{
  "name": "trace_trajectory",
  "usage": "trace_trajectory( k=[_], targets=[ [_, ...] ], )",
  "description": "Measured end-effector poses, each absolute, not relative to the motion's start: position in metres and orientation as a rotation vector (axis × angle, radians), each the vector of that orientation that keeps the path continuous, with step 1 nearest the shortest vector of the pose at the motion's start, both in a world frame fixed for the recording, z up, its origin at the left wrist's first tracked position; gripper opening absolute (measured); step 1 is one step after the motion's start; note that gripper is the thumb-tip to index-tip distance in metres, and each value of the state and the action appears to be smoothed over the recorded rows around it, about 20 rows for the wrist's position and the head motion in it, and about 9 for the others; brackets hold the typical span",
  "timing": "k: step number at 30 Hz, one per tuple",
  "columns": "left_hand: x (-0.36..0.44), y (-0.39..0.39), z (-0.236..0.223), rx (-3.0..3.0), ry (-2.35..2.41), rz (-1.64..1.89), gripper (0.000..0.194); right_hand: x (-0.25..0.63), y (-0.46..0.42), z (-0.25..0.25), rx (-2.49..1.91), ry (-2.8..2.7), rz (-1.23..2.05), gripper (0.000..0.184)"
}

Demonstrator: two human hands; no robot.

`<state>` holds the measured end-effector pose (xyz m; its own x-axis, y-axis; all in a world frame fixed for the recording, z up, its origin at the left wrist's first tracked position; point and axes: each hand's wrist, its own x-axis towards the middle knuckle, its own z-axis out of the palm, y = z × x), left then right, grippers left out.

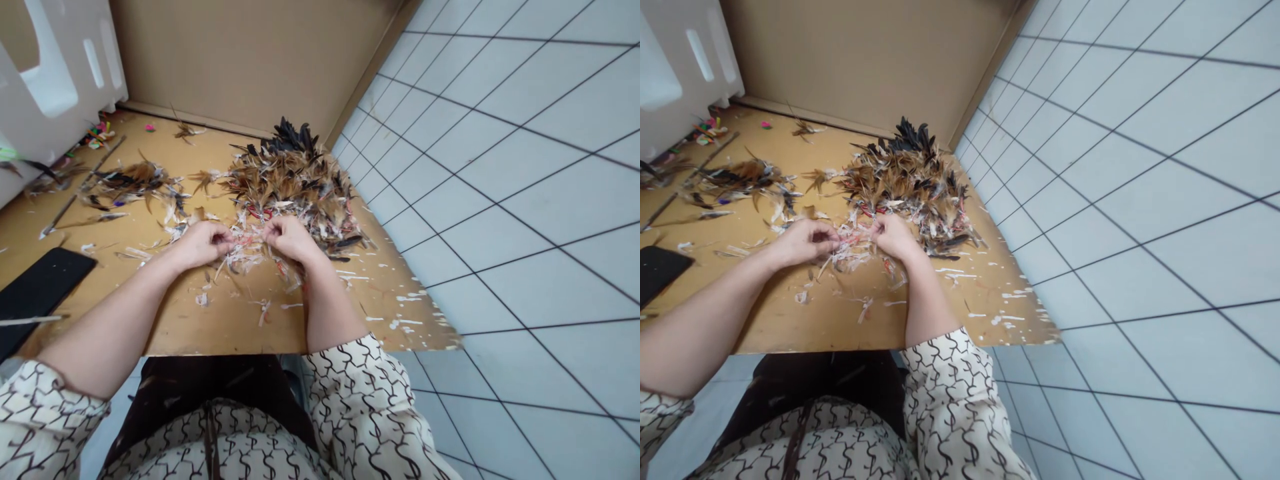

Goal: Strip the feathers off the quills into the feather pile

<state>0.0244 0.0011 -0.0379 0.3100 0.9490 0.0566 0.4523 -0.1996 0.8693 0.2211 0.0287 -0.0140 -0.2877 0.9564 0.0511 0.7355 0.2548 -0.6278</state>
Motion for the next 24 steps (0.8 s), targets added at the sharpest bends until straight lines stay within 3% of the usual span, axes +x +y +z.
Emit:
trace_trajectory(
  k=[9,16,24],
  targets=[
    [0.031,-0.002,-0.03,1.662,1.267,1.082,0.021,0.205,0.021,-0.024,-1.295,-1.934,0.955,0.004],
    [0.03,-0.001,-0.03,1.805,1.371,0.882,0.01,0.191,0.016,-0.032,-1.235,-2.088,0.921,0.007],
    [0.012,0.014,-0.038,1.688,1.636,1.083,0.008,0.192,0.019,-0.039,-1.197,-2.145,0.737,0.01]
  ],
)
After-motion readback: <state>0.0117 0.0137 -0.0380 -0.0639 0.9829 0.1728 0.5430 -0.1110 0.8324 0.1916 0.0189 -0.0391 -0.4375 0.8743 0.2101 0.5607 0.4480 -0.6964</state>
